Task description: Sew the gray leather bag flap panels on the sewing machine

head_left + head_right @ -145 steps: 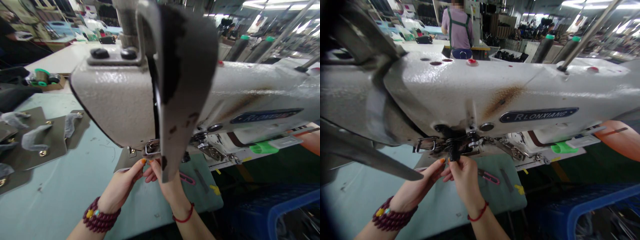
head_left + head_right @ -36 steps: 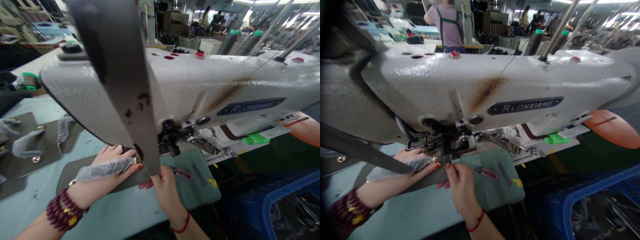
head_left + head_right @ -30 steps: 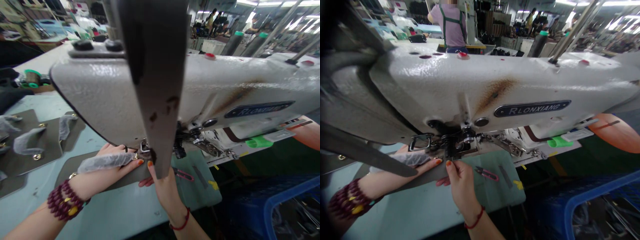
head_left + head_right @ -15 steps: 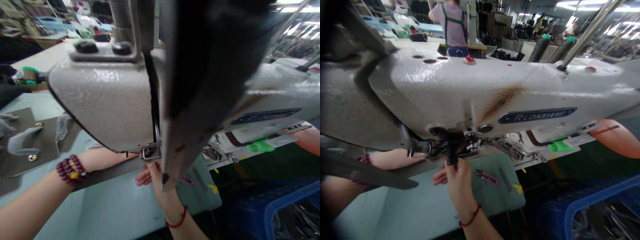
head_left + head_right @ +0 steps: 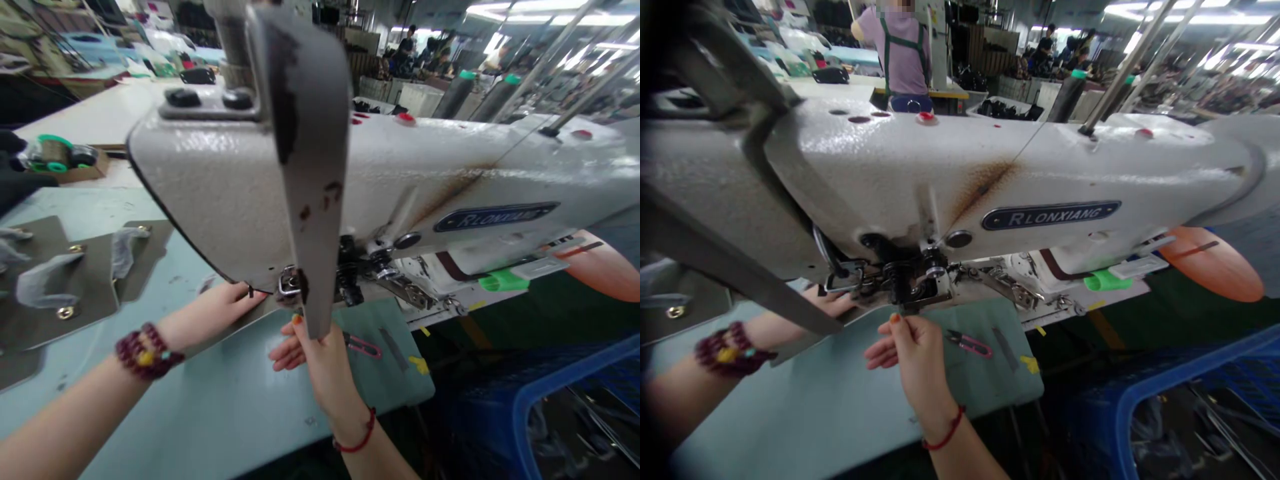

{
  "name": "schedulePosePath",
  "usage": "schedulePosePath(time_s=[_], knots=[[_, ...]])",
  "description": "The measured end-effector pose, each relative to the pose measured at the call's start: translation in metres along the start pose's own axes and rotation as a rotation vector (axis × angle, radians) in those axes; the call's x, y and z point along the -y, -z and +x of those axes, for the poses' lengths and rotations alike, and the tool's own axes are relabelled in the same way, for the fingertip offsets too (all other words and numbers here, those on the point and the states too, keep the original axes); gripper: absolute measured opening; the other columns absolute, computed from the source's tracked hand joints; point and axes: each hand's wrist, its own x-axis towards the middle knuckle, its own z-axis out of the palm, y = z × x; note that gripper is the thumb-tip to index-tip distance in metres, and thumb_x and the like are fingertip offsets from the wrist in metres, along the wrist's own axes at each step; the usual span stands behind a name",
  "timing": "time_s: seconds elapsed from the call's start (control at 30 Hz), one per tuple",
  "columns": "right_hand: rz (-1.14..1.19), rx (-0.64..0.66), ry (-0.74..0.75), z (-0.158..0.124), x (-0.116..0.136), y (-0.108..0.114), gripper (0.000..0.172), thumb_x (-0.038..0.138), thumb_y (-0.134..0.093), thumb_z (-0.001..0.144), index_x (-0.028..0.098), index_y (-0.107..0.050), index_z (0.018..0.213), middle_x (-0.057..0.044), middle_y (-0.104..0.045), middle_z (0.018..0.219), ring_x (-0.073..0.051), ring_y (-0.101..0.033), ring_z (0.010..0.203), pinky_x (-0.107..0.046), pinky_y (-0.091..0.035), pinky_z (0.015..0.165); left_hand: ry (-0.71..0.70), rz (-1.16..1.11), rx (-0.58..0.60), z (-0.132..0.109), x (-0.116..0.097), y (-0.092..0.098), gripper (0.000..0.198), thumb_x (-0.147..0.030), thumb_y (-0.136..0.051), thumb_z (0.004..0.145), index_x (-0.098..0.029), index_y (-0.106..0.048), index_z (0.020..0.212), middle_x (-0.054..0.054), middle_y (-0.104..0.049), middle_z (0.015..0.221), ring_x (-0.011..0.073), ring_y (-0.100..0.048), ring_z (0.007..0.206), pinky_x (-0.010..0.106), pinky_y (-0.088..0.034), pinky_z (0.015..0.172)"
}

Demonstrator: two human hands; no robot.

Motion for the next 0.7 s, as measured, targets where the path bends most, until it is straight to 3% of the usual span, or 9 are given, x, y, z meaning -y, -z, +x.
schedulePosePath(time_s=[0.03,0.1,0.13,0.2,0.3,0.4,0.53,0.7], knots=[[-0.002,0.002,-0.014,-0.004,-0.002,0.003,0.061,0.072,-0.060,0.077,0.011,-0.064,0.082,-0.009,-0.072,0.062,-0.013,-0.066,0.046,-0.016,-0.043,0.045,0.016,-0.004,-0.017,-0.018,-0.004,-0.006,0.043,-0.057,-0.049,0.089,-0.019,-0.070,0.084,0.008,-0.071,0.085,0.0279,-0.066,0.086,0.045,-0.052,0.083],[-0.003,-0.003,-0.041,-0.011,-0.008,0.007,0.064,0.074,-0.059,0.076,0.011,-0.063,0.080,-0.009,-0.071,0.060,-0.012,-0.064,0.045,-0.016,-0.042,0.044,0.083,-0.061,-0.182,-0.058,-0.016,-0.022,0.033,-0.047,-0.052,0.091,-0.021,-0.066,0.107,0.011,-0.066,0.109,0.0291,-0.060,0.105,0.045,-0.048,0.092],[-0.005,-0.008,-0.048,-0.014,-0.010,0.008,0.064,0.075,-0.058,0.077,0.011,-0.063,0.080,-0.009,-0.071,0.059,-0.012,-0.064,0.044,-0.015,-0.042,0.044,0.128,-0.134,-0.230,-0.074,-0.023,-0.031,0.026,-0.041,-0.055,0.092,-0.024,-0.065,0.107,0.010,-0.063,0.111,0.0272,-0.058,0.106,0.042,-0.048,0.091],[-0.020,0.003,-0.043,-0.018,-0.014,0.008,0.063,0.073,-0.056,0.080,0.011,-0.063,0.079,-0.009,-0.070,0.057,-0.011,-0.063,0.043,-0.015,-0.042,0.045,0.232,-0.473,-0.154,-0.094,-0.037,-0.052,0.019,-0.039,-0.057,0.091,-0.024,-0.065,0.099,0.006,-0.061,0.097,0.0221,-0.059,0.092,0.034,-0.051,0.079],[-0.057,0.048,-0.004,-0.023,-0.017,0.006,0.059,0.069,-0.055,0.084,0.011,-0.063,0.078,-0.007,-0.068,0.054,-0.011,-0.061,0.041,-0.015,-0.042,0.045,0.530,-1.197,-0.062,-0.080,-0.051,-0.080,0.035,-0.054,-0.057,0.088,-0.021,-0.062,0.100,0.002,-0.056,0.083,0.0140,-0.053,0.067,0.025,-0.046,0.056],[-0.079,0.066,0.006,-0.028,-0.018,0.007,0.057,0.067,-0.054,0.086,0.012,-0.062,0.077,-0.007,-0.068,0.054,-0.011,-0.061,0.041,-0.015,-0.041,0.045,0.645,-1.628,-0.141,-0.042,-0.051,-0.093,0.039,-0.054,-0.070,0.078,-0.017,-0.060,0.082,-0.003,-0.048,0.070,0.0075,-0.038,0.054,0.018,-0.036,0.047],[-0.092,-0.008,-0.013,-0.033,-0.023,0.014,0.061,0.072,-0.056,0.082,0.011,-0.061,0.077,-0.009,-0.070,0.057,-0.012,-0.062,0.043,-0.015,-0.041,0.044,0.753,-1.526,-0.214,-0.017,-0.043,-0.091,0.040,-0.039,-0.084,0.065,-0.016,-0.051,0.061,-0.006,-0.039,0.059,0.0079,-0.033,0.056,0.019,-0.034,0.048],[-0.103,0.012,-0.043,-0.033,-0.029,0.013,0.065,0.076,-0.054,0.079,0.011,-0.062,0.076,-0.009,-0.069,0.057,-0.011,-0.061,0.042,-0.016,-0.039,0.044,0.730,-1.359,-0.147,-0.023,-0.039,-0.087,0.046,-0.045,-0.077,0.072,-0.021,-0.042,0.056,-0.007,-0.032,0.056,0.0101,-0.025,0.058,0.023,-0.029,0.051]])
